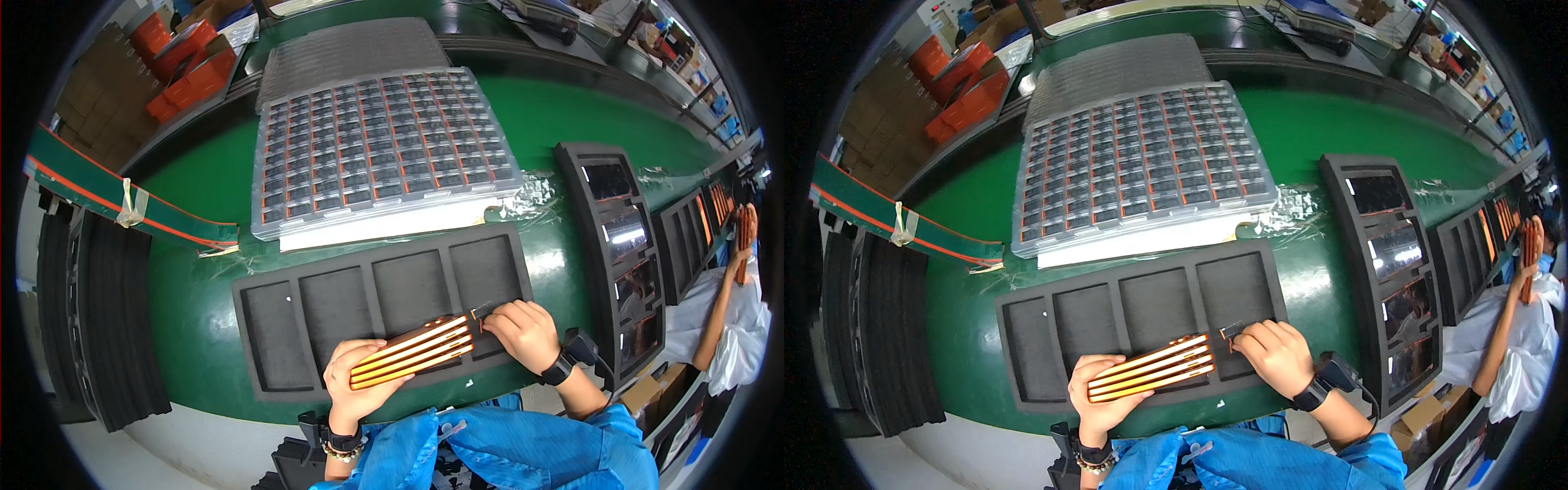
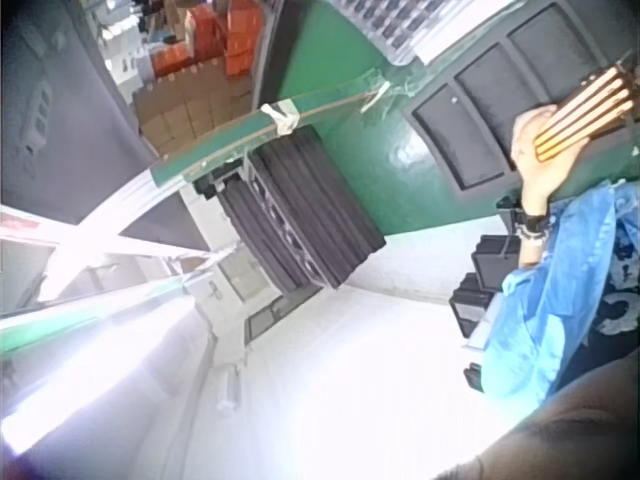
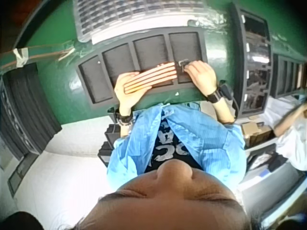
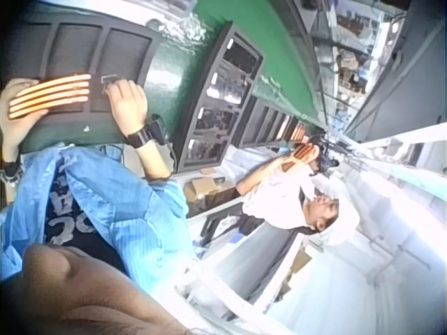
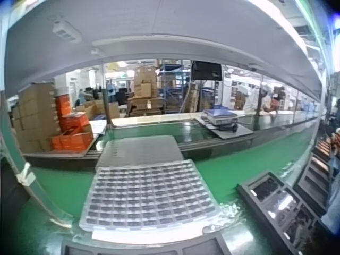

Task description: Assembling and inspecting electronic components on a factory assembly line.

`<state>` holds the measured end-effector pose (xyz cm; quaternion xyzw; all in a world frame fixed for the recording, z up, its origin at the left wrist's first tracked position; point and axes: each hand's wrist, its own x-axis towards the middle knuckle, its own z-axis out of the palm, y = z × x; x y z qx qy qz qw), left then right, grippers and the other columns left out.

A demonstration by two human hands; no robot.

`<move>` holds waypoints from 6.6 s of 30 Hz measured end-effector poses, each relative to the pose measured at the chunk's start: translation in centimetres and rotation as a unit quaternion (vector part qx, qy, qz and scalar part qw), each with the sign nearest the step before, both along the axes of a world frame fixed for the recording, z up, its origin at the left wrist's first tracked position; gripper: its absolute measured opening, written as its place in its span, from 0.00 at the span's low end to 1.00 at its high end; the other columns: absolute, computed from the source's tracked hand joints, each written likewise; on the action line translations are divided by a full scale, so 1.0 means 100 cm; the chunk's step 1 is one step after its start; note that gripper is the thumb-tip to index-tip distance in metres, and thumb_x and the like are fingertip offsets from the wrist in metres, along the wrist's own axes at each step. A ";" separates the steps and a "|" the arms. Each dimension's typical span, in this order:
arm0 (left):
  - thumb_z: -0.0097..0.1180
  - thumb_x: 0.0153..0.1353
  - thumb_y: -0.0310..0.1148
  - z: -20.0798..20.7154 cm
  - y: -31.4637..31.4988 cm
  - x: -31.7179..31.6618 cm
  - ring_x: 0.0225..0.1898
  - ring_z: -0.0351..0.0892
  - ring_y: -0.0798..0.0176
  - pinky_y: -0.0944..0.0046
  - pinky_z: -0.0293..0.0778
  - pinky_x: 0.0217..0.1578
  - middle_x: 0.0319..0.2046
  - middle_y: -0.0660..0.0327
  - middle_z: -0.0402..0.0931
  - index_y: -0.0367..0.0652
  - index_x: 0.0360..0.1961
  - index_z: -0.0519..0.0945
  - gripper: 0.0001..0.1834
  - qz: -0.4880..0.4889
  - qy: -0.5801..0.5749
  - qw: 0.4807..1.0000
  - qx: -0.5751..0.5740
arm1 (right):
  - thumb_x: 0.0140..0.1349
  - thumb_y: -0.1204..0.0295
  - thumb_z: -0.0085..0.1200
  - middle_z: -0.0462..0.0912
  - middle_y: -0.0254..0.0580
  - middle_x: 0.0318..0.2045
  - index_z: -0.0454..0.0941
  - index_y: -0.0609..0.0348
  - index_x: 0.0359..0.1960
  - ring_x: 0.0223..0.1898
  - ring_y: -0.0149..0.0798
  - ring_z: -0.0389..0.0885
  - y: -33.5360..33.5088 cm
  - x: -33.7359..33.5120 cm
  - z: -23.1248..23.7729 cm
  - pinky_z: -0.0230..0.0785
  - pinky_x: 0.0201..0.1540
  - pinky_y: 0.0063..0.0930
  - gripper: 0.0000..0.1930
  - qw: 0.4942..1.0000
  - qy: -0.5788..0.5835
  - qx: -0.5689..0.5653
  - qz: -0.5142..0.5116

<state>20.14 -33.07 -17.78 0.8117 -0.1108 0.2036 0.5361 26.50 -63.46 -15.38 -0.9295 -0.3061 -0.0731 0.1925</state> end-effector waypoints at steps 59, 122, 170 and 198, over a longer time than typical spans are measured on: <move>0.86 0.36 0.28 0.000 0.001 0.002 0.45 0.85 0.53 0.57 0.85 0.45 0.44 0.48 0.79 0.41 0.51 0.73 0.41 -0.013 0.008 1.000 0.005 | 0.67 0.80 0.61 0.89 0.54 0.40 0.76 0.67 0.42 0.43 0.39 0.91 0.041 0.005 0.022 0.84 0.38 0.24 0.07 0.831 0.294 0.472 -0.004; 0.77 0.48 0.38 0.058 -0.036 0.004 0.58 0.74 0.59 0.43 0.63 0.59 0.52 0.75 0.80 0.72 0.46 0.87 0.23 0.063 -0.053 0.908 0.411 | 0.64 0.74 0.64 0.81 0.46 0.60 0.85 0.57 0.41 0.57 0.47 0.81 0.029 0.014 0.011 0.75 0.59 0.39 0.06 0.905 0.245 0.341 0.065; 0.77 0.44 0.33 0.068 -0.033 0.010 0.53 0.76 0.56 0.50 0.65 0.53 0.54 0.68 0.80 0.69 0.49 0.87 0.27 0.024 -0.048 0.904 0.423 | 0.63 0.75 0.61 0.80 0.40 0.53 0.76 0.58 0.40 0.50 0.45 0.84 0.017 0.014 0.006 0.83 0.49 0.34 0.07 0.980 0.049 0.151 0.119; 0.75 0.49 0.34 0.064 -0.034 0.005 0.51 0.77 0.62 0.53 0.64 0.50 0.52 0.74 0.81 0.72 0.45 0.88 0.21 0.035 -0.067 0.902 0.425 | 0.68 0.82 0.58 0.76 0.48 0.62 0.76 0.64 0.53 0.66 0.41 0.74 0.027 0.017 -0.006 0.68 0.71 0.38 0.13 0.749 0.438 0.489 0.094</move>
